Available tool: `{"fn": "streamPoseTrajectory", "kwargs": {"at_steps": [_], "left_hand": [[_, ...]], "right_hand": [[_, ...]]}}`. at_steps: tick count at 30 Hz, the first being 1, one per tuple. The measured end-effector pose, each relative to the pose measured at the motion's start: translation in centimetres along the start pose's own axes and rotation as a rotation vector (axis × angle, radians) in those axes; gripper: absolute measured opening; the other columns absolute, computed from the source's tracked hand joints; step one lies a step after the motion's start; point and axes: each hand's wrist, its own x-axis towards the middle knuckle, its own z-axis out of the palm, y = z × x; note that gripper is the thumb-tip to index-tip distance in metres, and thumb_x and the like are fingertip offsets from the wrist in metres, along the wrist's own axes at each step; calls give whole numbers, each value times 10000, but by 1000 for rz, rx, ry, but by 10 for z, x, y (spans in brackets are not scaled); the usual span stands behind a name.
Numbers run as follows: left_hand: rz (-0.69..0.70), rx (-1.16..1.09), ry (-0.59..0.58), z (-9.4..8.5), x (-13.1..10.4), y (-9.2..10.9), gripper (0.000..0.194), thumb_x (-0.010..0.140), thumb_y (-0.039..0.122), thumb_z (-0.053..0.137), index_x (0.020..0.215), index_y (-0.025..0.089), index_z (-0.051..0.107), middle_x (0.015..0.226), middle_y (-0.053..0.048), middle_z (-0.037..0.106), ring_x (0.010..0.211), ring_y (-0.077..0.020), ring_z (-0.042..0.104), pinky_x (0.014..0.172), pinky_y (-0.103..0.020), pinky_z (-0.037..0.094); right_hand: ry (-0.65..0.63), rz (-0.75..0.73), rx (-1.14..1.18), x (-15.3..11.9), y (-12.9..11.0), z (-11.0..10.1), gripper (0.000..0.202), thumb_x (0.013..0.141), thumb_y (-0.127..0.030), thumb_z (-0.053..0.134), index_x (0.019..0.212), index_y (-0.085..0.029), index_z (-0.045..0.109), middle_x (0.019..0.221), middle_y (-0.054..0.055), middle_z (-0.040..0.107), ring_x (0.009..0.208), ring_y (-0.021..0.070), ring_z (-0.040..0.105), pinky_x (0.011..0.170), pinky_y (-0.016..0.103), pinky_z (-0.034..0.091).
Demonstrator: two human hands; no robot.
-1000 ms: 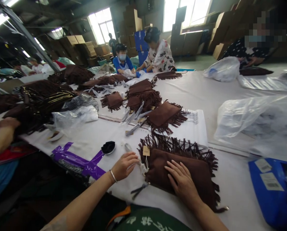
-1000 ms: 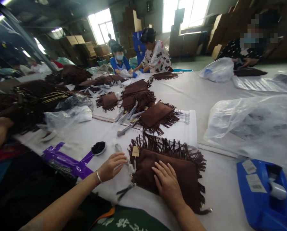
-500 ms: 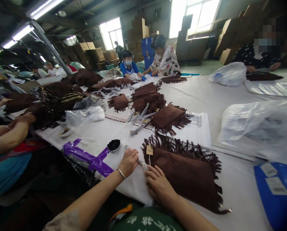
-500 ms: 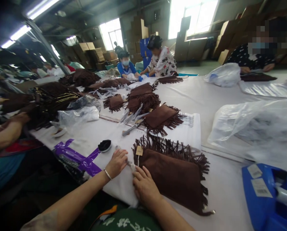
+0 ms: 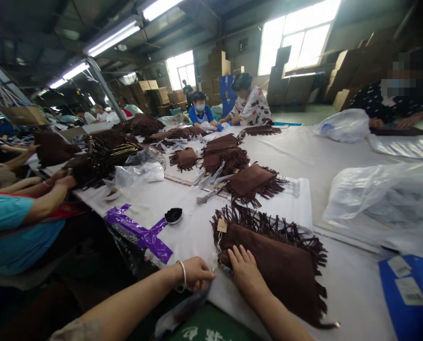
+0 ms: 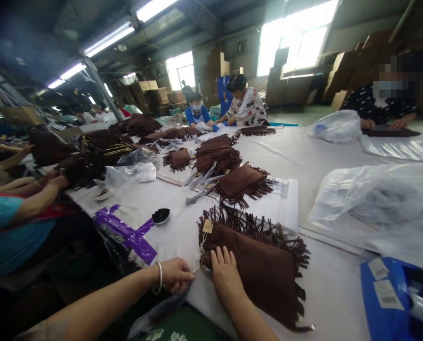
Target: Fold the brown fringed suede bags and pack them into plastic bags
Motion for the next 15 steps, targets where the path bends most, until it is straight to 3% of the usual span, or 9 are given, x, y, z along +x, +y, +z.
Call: {"fn": "streamPoseTrajectory", "kwargs": {"at_steps": [2,4,8,11,15], "left_hand": [[-59,-319,-192,3,4,5,530,652,654,627,587,131,568,478,-2,531,325,-80,377,338,-196,230],[-88,-648,-269,10,9,9,547,543,640,726,587,121,558,457,24,489,308,-39,291,324,-168,155],[-56,-991,-95,38,22,16,515,498,532,808,672,105,581,511,-20,555,379,-84,465,323,-143,218],[-32,-1061,11,63,29,22,527,542,502,805,795,85,604,622,-90,630,525,-157,601,380,-167,356],[6,-1163,141,85,31,31,497,659,496,743,953,131,581,801,-66,655,711,-167,655,533,-199,476]], "right_hand": [[-31,-3,-12,5,0,-3,568,766,-51,401,1322,-136,487,1387,151,437,1298,351,376,1037,545,326],[-74,-11,-13,10,1,-8,538,778,-89,418,1307,-140,507,1364,157,464,1272,360,409,1012,540,363],[-147,-42,15,13,6,-23,570,770,-153,455,1338,-126,466,1379,153,457,1288,351,389,1033,495,361],[-216,-85,47,13,11,-33,625,735,-177,499,1357,-135,439,1407,151,424,1311,347,354,1052,482,340],[-302,-129,71,11,16,-43,606,776,-188,452,1373,-94,402,1430,175,375,1340,325,305,1075,475,308]]}}
